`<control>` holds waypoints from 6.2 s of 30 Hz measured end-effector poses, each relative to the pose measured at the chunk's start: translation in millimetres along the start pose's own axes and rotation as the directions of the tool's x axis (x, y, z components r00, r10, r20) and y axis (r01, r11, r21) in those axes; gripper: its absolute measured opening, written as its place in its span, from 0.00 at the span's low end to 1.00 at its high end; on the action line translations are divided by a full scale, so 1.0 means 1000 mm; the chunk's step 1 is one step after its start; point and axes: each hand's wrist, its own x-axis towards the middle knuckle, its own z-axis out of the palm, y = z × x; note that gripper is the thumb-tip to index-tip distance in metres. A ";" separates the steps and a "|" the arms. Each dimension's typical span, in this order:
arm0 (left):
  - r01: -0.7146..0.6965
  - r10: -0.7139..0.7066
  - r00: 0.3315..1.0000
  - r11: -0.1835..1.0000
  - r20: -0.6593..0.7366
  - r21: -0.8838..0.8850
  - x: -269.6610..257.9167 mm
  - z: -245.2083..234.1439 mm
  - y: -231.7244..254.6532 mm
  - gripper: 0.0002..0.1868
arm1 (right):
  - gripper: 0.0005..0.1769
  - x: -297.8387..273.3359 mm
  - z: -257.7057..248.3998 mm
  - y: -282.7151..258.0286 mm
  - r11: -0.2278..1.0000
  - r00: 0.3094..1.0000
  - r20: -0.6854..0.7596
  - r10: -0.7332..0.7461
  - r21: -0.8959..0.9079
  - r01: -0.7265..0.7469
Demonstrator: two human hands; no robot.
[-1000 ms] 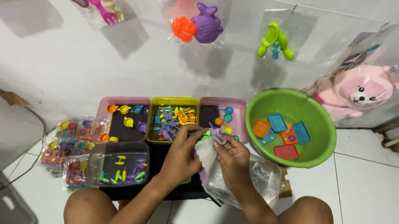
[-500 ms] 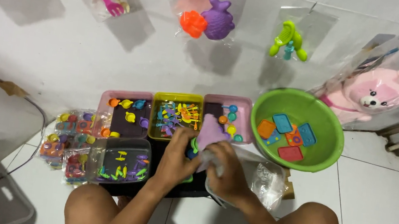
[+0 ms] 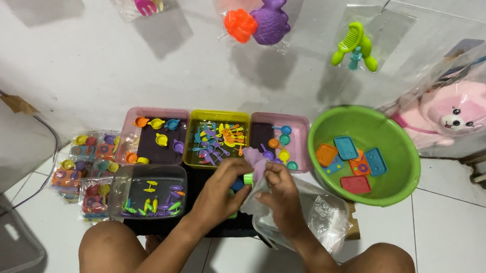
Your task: Cleaning small plastic toy letters and shapes with a purple cloth and sorting them into colored plastic bins.
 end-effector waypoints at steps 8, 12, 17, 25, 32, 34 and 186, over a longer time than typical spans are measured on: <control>-0.032 0.027 0.995 0.998 0.095 0.054 0.002 -0.001 0.013 0.23 | 0.31 0.002 0.002 0.005 0.905 0.986 -0.101 0.131 0.418 -0.078; 0.091 -0.092 0.989 0.996 0.113 0.011 -0.001 -0.003 0.014 0.24 | 0.25 -0.002 0.007 -0.006 0.950 0.990 -0.103 0.099 0.307 -0.063; 0.227 -0.217 0.972 0.965 0.087 -0.133 -0.002 -0.004 0.011 0.22 | 0.21 -0.006 0.002 0.009 0.992 0.999 -0.033 0.011 0.128 -0.007; 0.751 -0.766 0.628 0.553 0.134 -0.360 -0.012 0.011 -0.021 0.19 | 0.15 0.002 0.002 0.007 0.410 0.747 0.375 -0.548 -0.658 0.632; 0.850 -0.841 0.504 0.441 0.197 -0.288 -0.007 0.012 -0.016 0.23 | 0.20 0.002 0.007 0.002 -0.036 0.604 0.572 -0.555 -0.742 0.669; 0.885 -0.868 0.424 0.336 0.261 -0.321 -0.003 0.008 -0.010 0.24 | 0.21 0.000 0.010 0.000 -0.099 0.592 0.587 -0.553 -0.751 0.652; 0.697 -0.889 0.408 0.159 0.205 -0.700 -0.008 -0.083 -0.067 0.22 | 0.08 0.121 -0.013 0.083 0.801 0.973 0.211 -0.088 -0.565 0.195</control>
